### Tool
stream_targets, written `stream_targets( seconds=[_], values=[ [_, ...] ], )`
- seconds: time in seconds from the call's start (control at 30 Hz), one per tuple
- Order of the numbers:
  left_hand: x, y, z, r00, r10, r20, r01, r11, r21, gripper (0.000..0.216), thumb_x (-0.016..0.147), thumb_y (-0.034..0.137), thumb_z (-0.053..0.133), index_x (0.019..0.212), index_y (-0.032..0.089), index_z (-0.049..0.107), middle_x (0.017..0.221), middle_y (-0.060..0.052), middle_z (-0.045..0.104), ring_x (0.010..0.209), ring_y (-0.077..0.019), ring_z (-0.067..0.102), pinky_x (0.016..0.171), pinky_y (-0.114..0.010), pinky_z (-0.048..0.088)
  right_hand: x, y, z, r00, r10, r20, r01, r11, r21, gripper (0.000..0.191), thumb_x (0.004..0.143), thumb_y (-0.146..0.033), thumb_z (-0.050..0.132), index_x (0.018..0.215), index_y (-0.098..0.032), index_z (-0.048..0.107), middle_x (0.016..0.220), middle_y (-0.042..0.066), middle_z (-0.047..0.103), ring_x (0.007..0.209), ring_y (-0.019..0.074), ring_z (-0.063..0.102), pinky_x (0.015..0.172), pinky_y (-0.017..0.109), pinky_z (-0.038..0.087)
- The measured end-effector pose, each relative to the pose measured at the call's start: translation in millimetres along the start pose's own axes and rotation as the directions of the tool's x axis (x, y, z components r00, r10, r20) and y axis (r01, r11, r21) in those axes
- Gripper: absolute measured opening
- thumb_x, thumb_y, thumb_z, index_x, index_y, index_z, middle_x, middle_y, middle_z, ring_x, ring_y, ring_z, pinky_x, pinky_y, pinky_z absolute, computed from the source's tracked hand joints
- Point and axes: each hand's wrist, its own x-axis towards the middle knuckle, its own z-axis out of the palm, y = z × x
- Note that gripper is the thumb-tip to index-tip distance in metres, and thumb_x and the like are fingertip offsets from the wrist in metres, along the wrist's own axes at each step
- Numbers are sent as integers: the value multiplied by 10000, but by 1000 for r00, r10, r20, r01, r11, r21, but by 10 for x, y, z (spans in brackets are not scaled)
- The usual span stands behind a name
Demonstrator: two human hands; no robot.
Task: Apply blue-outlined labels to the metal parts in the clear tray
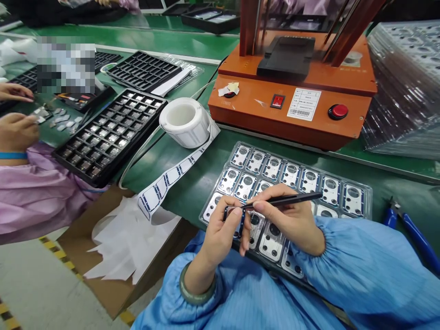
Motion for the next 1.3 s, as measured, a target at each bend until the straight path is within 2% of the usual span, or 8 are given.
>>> stream_targets(
  seconds=[0.47,1.3],
  values=[
    [-4,-2,13,999,21,-45,-18,998,66,42,947,248,471,924,224,498,633,77,622,335,-44,545,293,-97,427,-31,14,-14,992,-118,40,119,993,-6,95,823,-128,683,847,-219,667,771,-1,691,695,131,668,639,233,539],
    [-13,-5,-9,999,-21,-30,21,1000,-10,70,948,243,452,916,199,497,649,50,630,340,-58,549,284,-113,420,-21,-5,-15,992,-115,55,113,993,39,96,815,-149,692,871,-217,653,768,18,727,681,172,705,581,265,574]
  ],
)
